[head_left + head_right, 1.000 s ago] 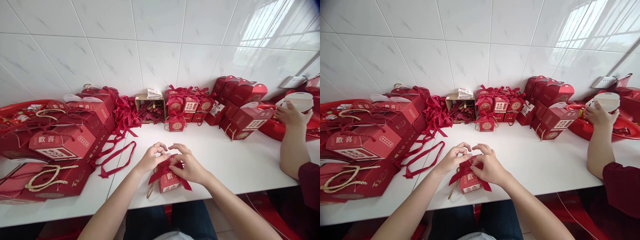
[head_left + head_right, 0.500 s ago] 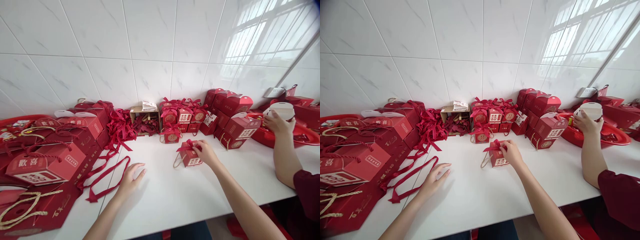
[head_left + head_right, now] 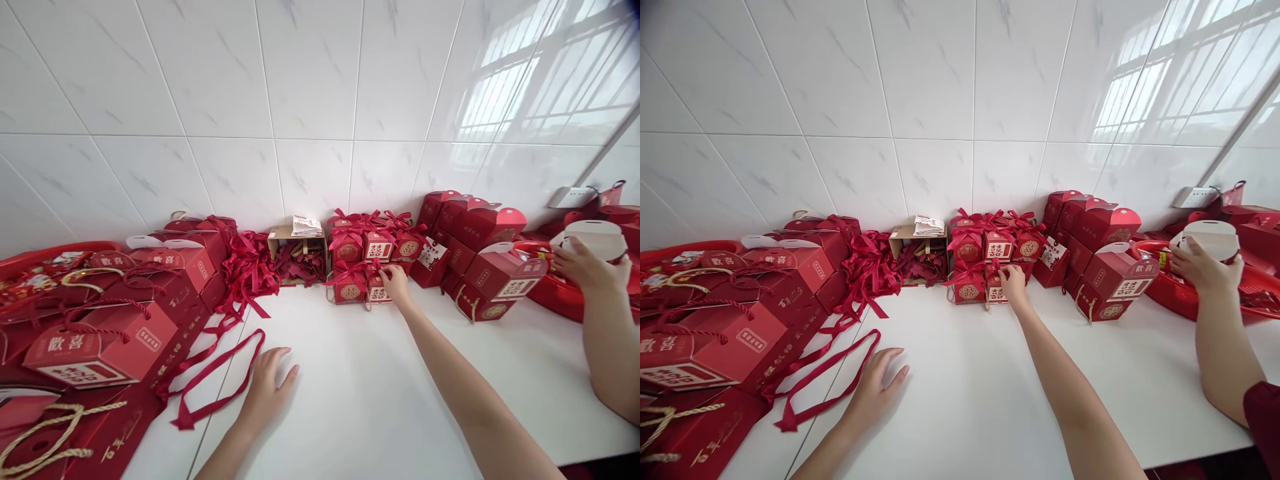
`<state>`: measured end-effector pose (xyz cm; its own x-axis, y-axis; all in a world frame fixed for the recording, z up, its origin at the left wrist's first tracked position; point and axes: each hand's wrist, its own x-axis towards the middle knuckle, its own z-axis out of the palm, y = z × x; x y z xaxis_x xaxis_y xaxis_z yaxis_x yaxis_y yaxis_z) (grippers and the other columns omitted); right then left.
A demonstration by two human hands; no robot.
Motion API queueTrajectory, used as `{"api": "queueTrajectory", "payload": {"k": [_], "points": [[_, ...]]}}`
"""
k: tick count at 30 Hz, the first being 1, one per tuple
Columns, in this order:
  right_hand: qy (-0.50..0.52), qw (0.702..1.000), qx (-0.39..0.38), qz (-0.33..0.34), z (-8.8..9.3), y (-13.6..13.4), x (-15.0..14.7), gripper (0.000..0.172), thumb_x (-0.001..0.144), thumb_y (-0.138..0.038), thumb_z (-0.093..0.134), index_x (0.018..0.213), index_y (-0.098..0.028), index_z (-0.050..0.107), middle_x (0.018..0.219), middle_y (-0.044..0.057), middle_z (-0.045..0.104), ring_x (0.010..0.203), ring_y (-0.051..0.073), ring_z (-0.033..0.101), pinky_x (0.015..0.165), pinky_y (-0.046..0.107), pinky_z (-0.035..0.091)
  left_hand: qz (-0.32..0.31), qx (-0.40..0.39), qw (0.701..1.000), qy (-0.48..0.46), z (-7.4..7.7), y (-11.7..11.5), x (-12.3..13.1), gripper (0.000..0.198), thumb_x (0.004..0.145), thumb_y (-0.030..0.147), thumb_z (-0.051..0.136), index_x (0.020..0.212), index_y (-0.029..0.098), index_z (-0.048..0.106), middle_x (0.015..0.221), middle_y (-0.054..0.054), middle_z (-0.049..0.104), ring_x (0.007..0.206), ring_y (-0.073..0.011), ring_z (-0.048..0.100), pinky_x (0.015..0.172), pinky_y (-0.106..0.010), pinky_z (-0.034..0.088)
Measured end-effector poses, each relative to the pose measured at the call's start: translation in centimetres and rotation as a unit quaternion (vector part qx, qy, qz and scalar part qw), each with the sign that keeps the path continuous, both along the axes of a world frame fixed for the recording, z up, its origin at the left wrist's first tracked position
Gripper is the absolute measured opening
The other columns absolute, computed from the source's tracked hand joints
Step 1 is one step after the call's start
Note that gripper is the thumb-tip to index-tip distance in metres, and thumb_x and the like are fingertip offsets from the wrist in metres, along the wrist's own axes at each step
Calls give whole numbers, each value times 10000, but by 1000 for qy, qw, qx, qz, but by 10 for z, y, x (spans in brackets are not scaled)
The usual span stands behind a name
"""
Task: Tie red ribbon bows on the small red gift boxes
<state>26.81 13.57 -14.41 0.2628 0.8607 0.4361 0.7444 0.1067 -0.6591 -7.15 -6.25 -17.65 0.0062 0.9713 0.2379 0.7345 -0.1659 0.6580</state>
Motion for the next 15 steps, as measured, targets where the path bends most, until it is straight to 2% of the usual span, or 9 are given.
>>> {"api": "queueTrajectory", "payload": {"k": [2, 4, 6, 8, 9, 10, 12, 14, 15], "points": [[19, 1000, 11, -7, 3, 1, -6, 298, 916, -322, 561, 1170, -167, 564, 1188, 78, 583, 1013, 208, 596, 865, 423, 509, -2, 5, 1000, 7, 1, -1, 1, 313, 841, 405, 529, 1096, 230, 581, 1163, -87, 606, 1146, -274, 544, 959, -437, 473], [44, 998, 26, -25, 8, -5, -12, 313, 905, -322, 570, 1174, -161, 558, 1256, 98, 537, 1124, 253, 536, 941, 488, 448, 4, 24, 999, 26, 4, -3, 1, 263, 858, 387, 504, 1055, 233, 585, 1133, -79, 616, 1110, -253, 566, 932, -400, 487], [74, 995, 48, -44, 14, -20, -19, 328, 916, -321, 525, 1196, -150, 529, 1406, 154, 377, 1309, 332, 340, 1039, 580, 296, 22, 49, 997, 56, 9, -5, 1, 189, 865, 352, 485, 962, 233, 596, 1083, -73, 631, 1079, -242, 575, 924, -378, 478], [109, 991, 68, -42, 17, -43, -31, 360, 936, -328, 435, 1246, -146, 464, 1514, 182, 123, 1406, 359, 80, 1083, 615, 139, 61, 63, 993, 84, 14, -6, -1, 150, 855, 313, 482, 899, 225, 596, 1069, -83, 629, 1091, -264, 552, 950, -411, 434], [128, 989, 71, -26, 17, -58, -39, 377, 942, -337, 396, 1270, -153, 429, 1530, 174, 27, 1417, 346, 8, 1092, 604, 107, 90, 62, 990, 93, 17, -6, -3, 154, 849, 298, 480, 913, 216, 594, 1094, -101, 615, 1118, -291, 525, 969, -453, 398], [148, 987, 65, 3, 16, -74, -48, 394, 938, -352, 388, 1283, -163, 405, 1533, 161, -10, 1421, 330, -7, 1099, 585, 112, 122, 58, 986, 100, 19, -6, -5, 179, 845, 287, 475, 951, 201, 591, 1130, -131, 593, 1149, -330, 490, 980, -511, 356], [194, 976, 24, 90, 9, -110, -71, 397, 906, -395, 443, 1242, -182, 436, 1513, 158, 102, 1412, 310, 104, 1098, 533, 192, 189, 44, 975, 112, 22, -5, -10, 245, 843, 273, 456, 1016, 148, 575, 1160, -208, 550, 1176, -418, 422, 949, -629, 281], [249, 946, -54, 200, 0, -145, -97, 375, 861, -460, 519, 1131, -200, 520, 1373, 152, 388, 1311, 292, 346, 1050, 481, 322, 224, 22, 967, 115, 24, -6, -15, 230, 835, 253, 451, 960, 112, 583, 1075, -247, 564, 1138, -470, 411, 893, -691, 245], [278, 920, -106, 255, -4, -160, -109, 380, 841, -504, 539, 1070, -202, 557, 1249, 140, 510, 1194, 280, 476, 993, 461, 393, 223, 10, 968, 113, 26, -7, -16, 195, 829, 237, 453, 900, 118, 590, 1014, -236, 586, 1107, -467, 430, 882, -693, 245]]}}
